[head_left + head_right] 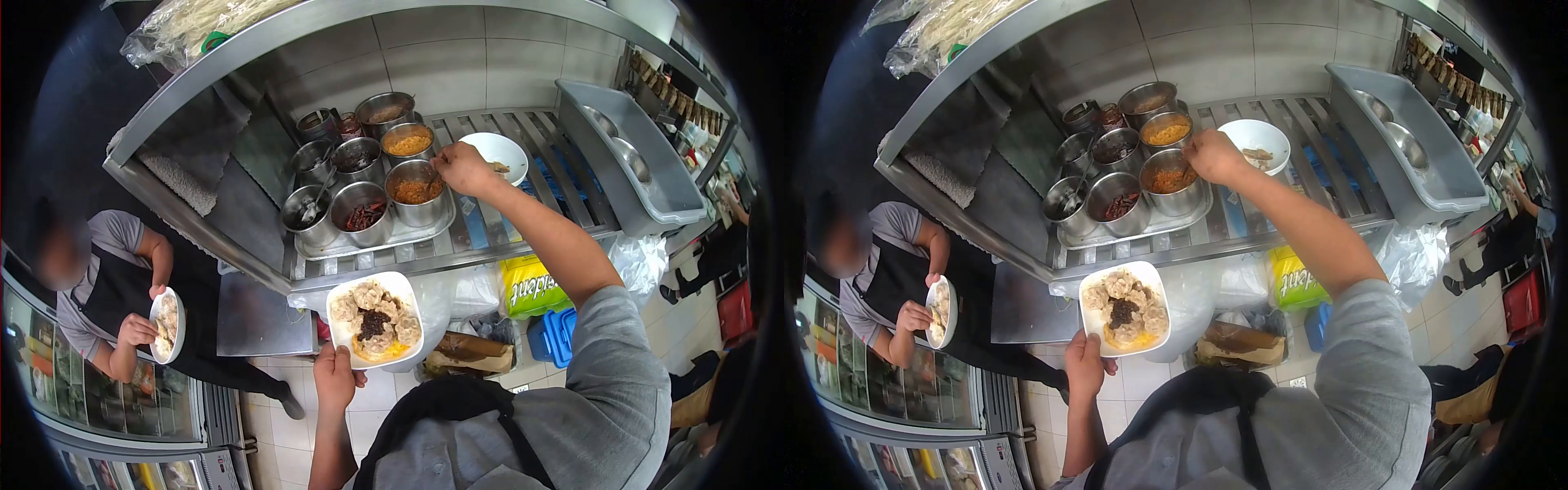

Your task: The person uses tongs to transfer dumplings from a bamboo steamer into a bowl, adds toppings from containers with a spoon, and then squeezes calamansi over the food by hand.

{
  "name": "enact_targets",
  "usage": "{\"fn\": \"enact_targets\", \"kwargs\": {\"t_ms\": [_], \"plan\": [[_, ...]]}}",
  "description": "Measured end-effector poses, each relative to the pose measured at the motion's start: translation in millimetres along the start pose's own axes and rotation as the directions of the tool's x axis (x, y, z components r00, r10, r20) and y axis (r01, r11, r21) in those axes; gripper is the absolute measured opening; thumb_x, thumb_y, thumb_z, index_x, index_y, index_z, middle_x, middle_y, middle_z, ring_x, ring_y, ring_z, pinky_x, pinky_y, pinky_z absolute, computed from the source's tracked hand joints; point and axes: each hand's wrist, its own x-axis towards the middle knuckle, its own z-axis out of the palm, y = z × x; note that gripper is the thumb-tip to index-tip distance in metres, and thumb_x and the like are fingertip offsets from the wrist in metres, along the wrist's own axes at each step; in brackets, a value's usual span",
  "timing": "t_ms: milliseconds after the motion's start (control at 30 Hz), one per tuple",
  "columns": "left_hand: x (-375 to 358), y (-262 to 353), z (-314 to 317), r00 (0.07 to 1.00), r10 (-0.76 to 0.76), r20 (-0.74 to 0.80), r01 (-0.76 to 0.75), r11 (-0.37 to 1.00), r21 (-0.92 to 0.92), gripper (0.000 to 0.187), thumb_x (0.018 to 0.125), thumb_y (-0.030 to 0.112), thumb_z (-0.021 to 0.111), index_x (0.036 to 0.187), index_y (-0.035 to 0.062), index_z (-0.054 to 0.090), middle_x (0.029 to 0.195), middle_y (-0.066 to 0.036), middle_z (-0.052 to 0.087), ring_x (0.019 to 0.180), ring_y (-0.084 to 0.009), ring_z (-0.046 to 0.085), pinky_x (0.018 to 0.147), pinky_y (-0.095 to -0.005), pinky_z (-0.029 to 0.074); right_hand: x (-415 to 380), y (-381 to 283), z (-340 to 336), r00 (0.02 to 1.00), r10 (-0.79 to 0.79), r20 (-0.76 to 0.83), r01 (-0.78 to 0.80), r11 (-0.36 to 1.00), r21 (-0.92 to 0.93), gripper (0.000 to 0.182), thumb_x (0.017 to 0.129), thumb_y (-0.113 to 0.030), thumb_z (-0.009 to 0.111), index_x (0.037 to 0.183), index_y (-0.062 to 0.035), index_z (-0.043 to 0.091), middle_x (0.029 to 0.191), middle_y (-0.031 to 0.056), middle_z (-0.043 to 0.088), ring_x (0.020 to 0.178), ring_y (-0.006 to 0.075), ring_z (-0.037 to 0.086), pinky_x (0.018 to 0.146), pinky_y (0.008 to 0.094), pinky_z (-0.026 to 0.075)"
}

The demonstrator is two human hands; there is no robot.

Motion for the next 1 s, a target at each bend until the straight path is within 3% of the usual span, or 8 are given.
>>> {"fn": "enact_targets", "kwargs": {"t_ms": [67, 167, 200, 267, 467, 767, 900, 1000], "plan": [[-0.3, 1.0, 0.7, 1.000, -0.004, 0.003, 0.004, 1.000, 0.020, 0.023, 0.099, 0.014, 0.039, 0.096, -0.0024, 0.055, 0.063, -0.008, 0.058, 0.042, -0.0106, 0.052, 0.037, -0.0236, 0.043, 3.2, 8.5, 9.3, 1.000, 0.009, -0.020, -0.005, 0.982, 0.188, 0.025, 0.090, -0.022, 0.059, 0.086, 0.0014, 0.068, 0.067, 0.0130, 0.063, 0.055, 0.0215, 0.060, 0.055, 0.0358, 0.048], [1.5, 7.1, 3.1, 1.000, -0.009, 0.019, 0.009, 1.000, 0.016, 0.024, 0.099, 0.014, 0.038, 0.099, -0.0026, 0.055, 0.063, -0.008, 0.058, 0.042, -0.0103, 0.052, 0.037, -0.0232, 0.042, -0.3, 2.8, 1.6, 0.960, 0.209, 0.186, -0.264, 0.896, 0.358, 0.026, 0.086, -0.025, 0.062, 0.089, 0.0002, 0.069, 0.071, 0.0134, 0.065, 0.059, 0.0242, 0.061, 0.056, 0.0352, 0.050], [2.5, 10.2, 3.7, 1.000, -0.004, 0.030, 0.004, 1.000, 0.012, 0.025, 0.099, 0.014, 0.038, 0.100, -0.0031, 0.055, 0.063, -0.007, 0.058, 0.042, -0.0101, 0.051, 0.037, -0.0229, 0.043, -1.1, 5.2, 1.7, 0.959, 0.208, 0.193, -0.266, 0.896, 0.355, 0.026, 0.086, -0.025, 0.062, 0.089, 0.0002, 0.069, 0.071, 0.0134, 0.065, 0.059, 0.0242, 0.061, 0.056, 0.0352, 0.050], [5.5, 16.5, 6.7, 0.999, -0.004, 0.034, 0.004, 1.000, 0.008, 0.025, 0.099, 0.014, 0.038, 0.099, -0.0033, 0.055, 0.062, -0.007, 0.057, 0.042, -0.0101, 0.051, 0.037, -0.0229, 0.042, -3.1, 11.6, -1.9, 0.949, 0.240, 0.204, -0.314, 0.776, 0.547, 0.022, 0.086, -0.021, 0.063, 0.084, 0.0002, 0.067, 0.063, 0.0058, 0.058, 0.047, 0.0149, 0.051, 0.044, 0.0300, 0.042], [23.3, 35.8, 24.1, 0.997, 0.006, 0.075, -0.003, 0.999, -0.036, 0.024, 0.099, 0.014, 0.038, 0.096, -0.0037, 0.054, 0.061, -0.008, 0.057, 0.042, -0.0104, 0.051, 0.037, -0.0233, 0.042, -3.2, 25.6, -18.0, 0.896, 0.373, 0.241, -0.424, 0.560, 0.712, 0.017, 0.087, -0.012, 0.061, 0.076, 0.0005, 0.062, 0.059, 0.0033, 0.052, 0.045, 0.0123, 0.046, 0.040, 0.0273, 0.036], [54.9, 51.8, 52.0, 0.990, 0.028, 0.141, -0.017, 0.997, -0.081, 0.025, 0.098, 0.014, 0.038, 0.095, -0.0050, 0.054, 0.061, -0.010, 0.057, 0.040, -0.0116, 0.051, 0.037, -0.0254, 0.041, -12.2, 15.4, -38.3, 0.911, 0.378, 0.162, -0.363, 0.554, 0.749, 0.010, 0.087, -0.008, 0.060, 0.082, 0.0010, 0.061, 0.060, 0.0016, 0.050, 0.045, 0.0099, 0.041, 0.040, 0.0250, 0.034], [61.4, 53.9, 55.8, 0.992, 0.001, 0.126, -0.001, 1.000, -0.001, 0.025, 0.097, 0.014, 0.038, 0.095, -0.0054, 0.054, 0.061, -0.010, 0.057, 0.042, -0.0126, 0.054, 0.035, -0.0261, 0.042, -30.0, -4.9, -52.7, 0.927, 0.268, 0.262, -0.366, 0.500, 0.785, 0.011, 0.088, -0.008, 0.058, 0.090, 0.0018, 0.062, 0.060, 0.0003, 0.049, 0.046, 0.0083, 0.040, 0.040, 0.0242, 0.032], [63.2, 55.2, 59.8, 0.993, -0.006, 0.121, 0.004, 1.000, 0.013, 0.025, 0.096, 0.015, 0.039, 0.096, -0.0042, 0.055, 0.062, -0.011, 0.058, 0.042, -0.0125, 0.054, 0.036, -0.0255, 0.043, -50.8, -33.5, -60.0, 0.936, 0.231, 0.265, -0.352, 0.578, 0.736, 0.014, 0.089, -0.011, 0.059, 0.091, 0.0027, 0.063, 0.060, 0.0005, 0.049, 0.043, 0.0081, 0.039, 0.039, 0.0249, 0.032]]}}
